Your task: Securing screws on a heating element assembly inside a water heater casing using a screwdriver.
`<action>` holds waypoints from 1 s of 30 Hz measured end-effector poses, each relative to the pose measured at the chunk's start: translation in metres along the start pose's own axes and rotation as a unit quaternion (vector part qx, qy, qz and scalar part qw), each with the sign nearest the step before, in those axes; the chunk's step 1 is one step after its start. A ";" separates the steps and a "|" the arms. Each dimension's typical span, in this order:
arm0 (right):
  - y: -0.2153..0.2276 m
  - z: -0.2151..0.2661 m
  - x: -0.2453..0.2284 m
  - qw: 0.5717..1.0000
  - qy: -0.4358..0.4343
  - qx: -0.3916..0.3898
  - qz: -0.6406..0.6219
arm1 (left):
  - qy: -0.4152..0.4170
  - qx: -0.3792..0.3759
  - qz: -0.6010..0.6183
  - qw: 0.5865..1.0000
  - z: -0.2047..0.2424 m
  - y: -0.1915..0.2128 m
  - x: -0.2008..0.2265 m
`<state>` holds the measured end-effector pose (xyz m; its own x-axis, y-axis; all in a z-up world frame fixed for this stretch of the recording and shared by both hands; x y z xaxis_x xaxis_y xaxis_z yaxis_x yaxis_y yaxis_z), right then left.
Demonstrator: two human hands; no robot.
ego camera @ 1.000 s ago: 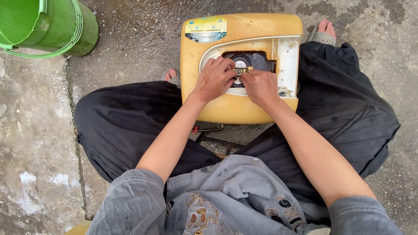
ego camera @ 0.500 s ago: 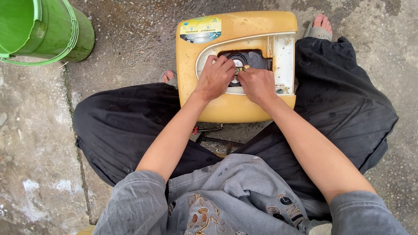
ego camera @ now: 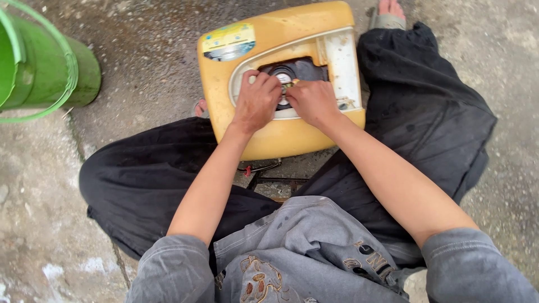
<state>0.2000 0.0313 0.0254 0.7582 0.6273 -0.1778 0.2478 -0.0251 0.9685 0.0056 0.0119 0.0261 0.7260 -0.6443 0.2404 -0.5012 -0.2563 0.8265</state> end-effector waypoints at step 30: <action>-0.159 0.459 0.169 0.664 -0.727 -0.163 -0.071 | 0.033 -0.104 -0.057 0.992 -0.015 0.005 0.024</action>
<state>0.5659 -0.2158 -0.2386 0.5804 -0.8140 -0.0234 0.4156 0.2713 0.8682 0.0278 0.0059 0.0439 0.8045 -0.5701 0.1668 -0.3117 -0.1661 0.9355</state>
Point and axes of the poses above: each hand's wrist, its own z-axis away from the middle knuckle, its own y-axis out of the back of the hand, x = y × z, the point moved 1 cm from there along -z, towards the middle knuckle, and after that the axes turned 6 degrees about z, right-handed, at the moved point
